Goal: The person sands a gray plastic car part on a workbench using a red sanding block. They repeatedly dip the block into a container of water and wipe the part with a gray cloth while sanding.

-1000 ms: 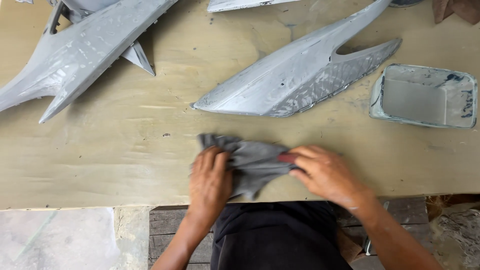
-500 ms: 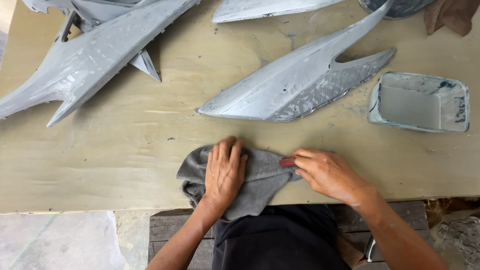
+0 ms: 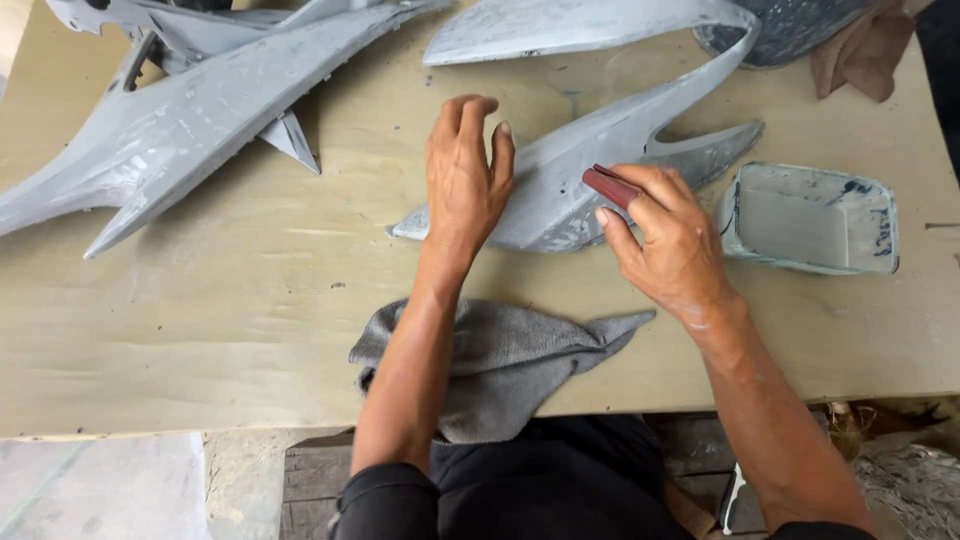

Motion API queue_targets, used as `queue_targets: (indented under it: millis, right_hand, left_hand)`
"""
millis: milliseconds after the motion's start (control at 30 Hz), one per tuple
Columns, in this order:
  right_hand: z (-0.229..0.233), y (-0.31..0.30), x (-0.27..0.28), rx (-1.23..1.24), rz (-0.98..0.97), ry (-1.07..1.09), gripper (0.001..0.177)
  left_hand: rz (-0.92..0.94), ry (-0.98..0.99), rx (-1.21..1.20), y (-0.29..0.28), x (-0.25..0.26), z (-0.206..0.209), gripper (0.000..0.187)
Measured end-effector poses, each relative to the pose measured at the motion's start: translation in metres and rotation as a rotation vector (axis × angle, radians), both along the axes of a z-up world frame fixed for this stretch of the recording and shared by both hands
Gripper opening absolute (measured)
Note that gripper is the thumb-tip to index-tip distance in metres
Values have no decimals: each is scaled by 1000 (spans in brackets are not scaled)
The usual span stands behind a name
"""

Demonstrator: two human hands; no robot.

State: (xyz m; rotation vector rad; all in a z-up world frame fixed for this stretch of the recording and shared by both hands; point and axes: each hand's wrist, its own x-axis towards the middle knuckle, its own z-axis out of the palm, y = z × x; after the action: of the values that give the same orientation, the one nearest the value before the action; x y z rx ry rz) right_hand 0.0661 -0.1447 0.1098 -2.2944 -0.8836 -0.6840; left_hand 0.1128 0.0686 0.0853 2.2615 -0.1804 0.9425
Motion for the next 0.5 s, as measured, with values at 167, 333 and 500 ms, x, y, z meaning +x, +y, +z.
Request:
queue_targets:
  millis: [167,333,500]
  right_hand:
    - [-66,-10,42,-37,-28,-246,25]
    - [-101,-7,51,-117,-83,-245,40]
    - [-113,-16,68,-152,-175,-176,49]
  left_hand:
    - [-18,147,-38,5,6,-46,23]
    - [-93,304,33,13,9,-64,30]
    - [-92,291,53,12,12,-68,31]
